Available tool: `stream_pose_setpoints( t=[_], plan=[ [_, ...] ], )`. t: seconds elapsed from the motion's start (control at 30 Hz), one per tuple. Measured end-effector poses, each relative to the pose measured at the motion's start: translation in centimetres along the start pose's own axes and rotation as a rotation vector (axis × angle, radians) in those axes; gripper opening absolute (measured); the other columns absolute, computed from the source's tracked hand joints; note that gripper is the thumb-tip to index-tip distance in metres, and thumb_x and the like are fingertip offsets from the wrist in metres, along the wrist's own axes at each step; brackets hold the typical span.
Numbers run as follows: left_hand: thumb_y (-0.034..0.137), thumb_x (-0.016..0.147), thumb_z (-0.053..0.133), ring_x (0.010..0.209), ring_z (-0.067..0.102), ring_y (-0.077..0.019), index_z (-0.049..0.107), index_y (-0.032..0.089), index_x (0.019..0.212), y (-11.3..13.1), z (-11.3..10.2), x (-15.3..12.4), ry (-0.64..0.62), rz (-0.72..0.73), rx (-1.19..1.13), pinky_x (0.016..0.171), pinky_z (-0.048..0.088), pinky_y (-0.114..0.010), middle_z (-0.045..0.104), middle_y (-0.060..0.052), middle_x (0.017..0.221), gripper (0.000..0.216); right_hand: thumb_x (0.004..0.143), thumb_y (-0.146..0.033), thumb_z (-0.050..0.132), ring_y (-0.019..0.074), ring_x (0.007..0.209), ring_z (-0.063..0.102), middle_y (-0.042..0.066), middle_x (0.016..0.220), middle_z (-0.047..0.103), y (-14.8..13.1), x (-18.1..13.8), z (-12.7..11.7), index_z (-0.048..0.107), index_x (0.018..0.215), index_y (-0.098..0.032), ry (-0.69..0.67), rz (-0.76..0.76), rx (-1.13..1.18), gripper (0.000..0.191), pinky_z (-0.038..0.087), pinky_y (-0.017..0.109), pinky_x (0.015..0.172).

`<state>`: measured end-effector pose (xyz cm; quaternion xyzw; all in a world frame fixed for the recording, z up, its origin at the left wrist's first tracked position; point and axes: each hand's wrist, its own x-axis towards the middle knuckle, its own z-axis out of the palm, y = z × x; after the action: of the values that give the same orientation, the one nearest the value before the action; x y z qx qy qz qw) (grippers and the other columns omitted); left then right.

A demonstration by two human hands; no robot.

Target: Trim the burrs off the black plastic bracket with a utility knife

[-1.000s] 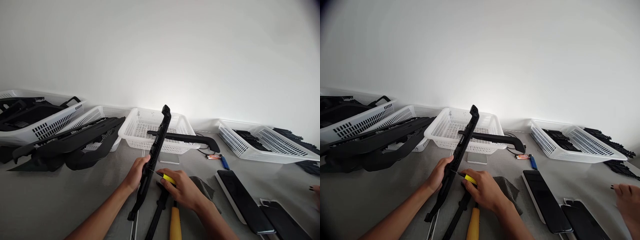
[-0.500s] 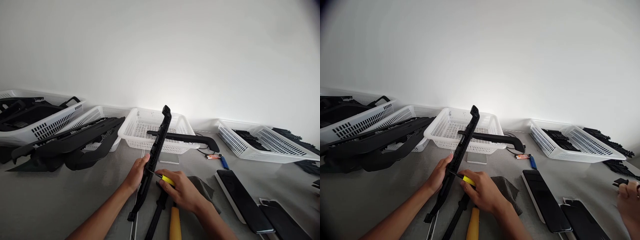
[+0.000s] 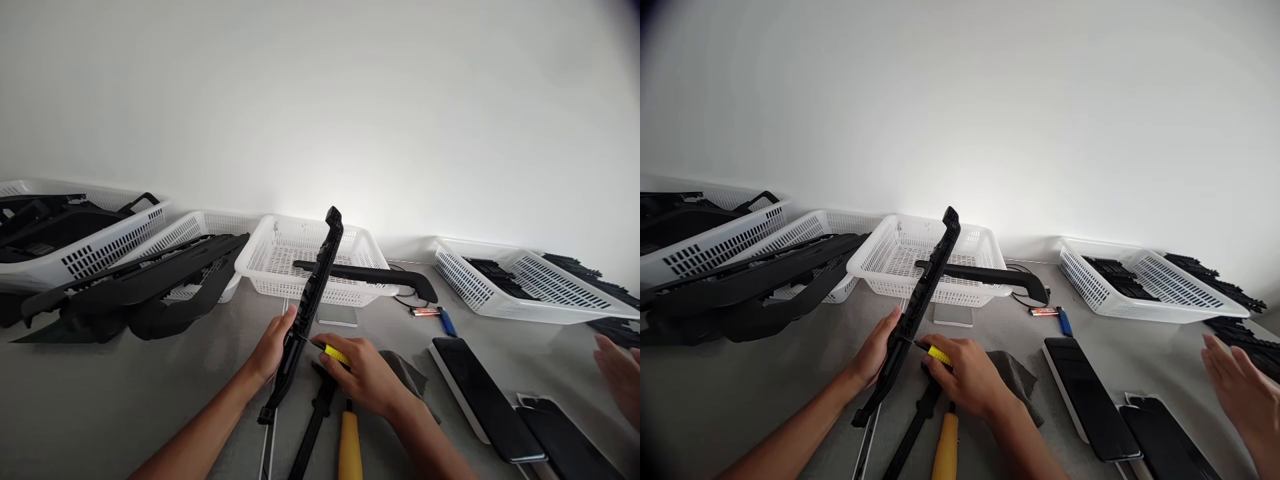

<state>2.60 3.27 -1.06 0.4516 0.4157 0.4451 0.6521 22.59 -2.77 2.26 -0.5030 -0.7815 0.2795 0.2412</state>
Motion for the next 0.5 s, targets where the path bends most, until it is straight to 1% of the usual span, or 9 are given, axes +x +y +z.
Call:
stream_pose_setpoints(
  t=[0.1,0.17,0.27,0.33,0.43,0.5],
  plan=[
    [0.084,0.078,0.064,0.056,0.033,-0.0119,0.046,0.022,0.063,0.47,0.21,-0.24,-0.028,-0.014,0.02,0.054,0.032,-0.026,0.038,0.006,0.061,0.066,0.108,-0.039,0.049,0.0214,0.097,0.073,0.005,0.112,0.077,0.03,0.0,-0.23,0.067,0.135,-0.025,0.015,-0.002,0.012,0.035,0.047,0.029,0.082],
    [0.083,0.078,0.064,0.055,0.03,-0.0117,0.045,0.023,0.062,0.69,0.28,-0.3,-0.051,-0.013,0.03,0.052,0.03,-0.027,0.037,0.006,0.06,0.065,0.108,-0.038,0.048,0.0209,0.095,0.072,0.005,0.111,0.077,-0.01,-0.02,-0.35,0.067,0.135,-0.025,0.02,0.006,0.014,0.035,0.047,0.029,0.081],
    [0.082,0.076,0.068,0.056,0.033,-0.0119,0.046,0.023,0.063,0.69,0.2,-0.23,-0.01,0.017,0.042,0.053,0.032,-0.026,0.039,0.006,0.061,0.065,0.108,-0.039,0.048,0.0205,0.089,0.072,0.004,0.104,0.078,-0.06,-0.05,-0.4,0.067,0.134,-0.025,0.003,0.01,0.006,0.035,0.046,0.029,0.079],
    [0.082,0.075,0.069,0.056,0.035,-0.0119,0.046,0.023,0.064,0.51,0.07,-0.13,0.023,0.01,0.031,0.053,0.034,-0.026,0.041,0.006,0.061,0.064,0.108,-0.04,0.049,0.0212,0.091,0.072,0.005,0.106,0.078,-0.02,-0.06,-0.34,0.068,0.133,-0.025,0.006,0.012,0.003,0.035,0.047,0.029,0.08],
    [0.081,0.078,0.066,0.053,0.035,-0.0112,0.046,0.023,0.065,0.3,-0.05,-0.04,0.039,-0.042,-0.014,0.05,0.033,-0.025,0.042,0.006,0.059,0.063,0.107,-0.039,0.049,0.0221,0.097,0.073,0.006,0.113,0.077,-0.01,-0.1,-0.14,0.067,0.134,-0.025,0.029,0.02,-0.006,0.035,0.047,0.03,0.083],
    [0.08,0.079,0.066,0.05,0.035,-0.0106,0.046,0.023,0.064,0.34,-0.03,-0.04,0.043,-0.067,-0.049,0.048,0.031,-0.025,0.042,0.006,0.057,0.063,0.107,-0.038,0.05,0.0217,0.096,0.073,0.005,0.112,0.077,-0.2,-0.15,0.03,0.067,0.134,-0.025,0.009,0.01,-0.008,0.035,0.048,0.029,0.083]
  ],
)
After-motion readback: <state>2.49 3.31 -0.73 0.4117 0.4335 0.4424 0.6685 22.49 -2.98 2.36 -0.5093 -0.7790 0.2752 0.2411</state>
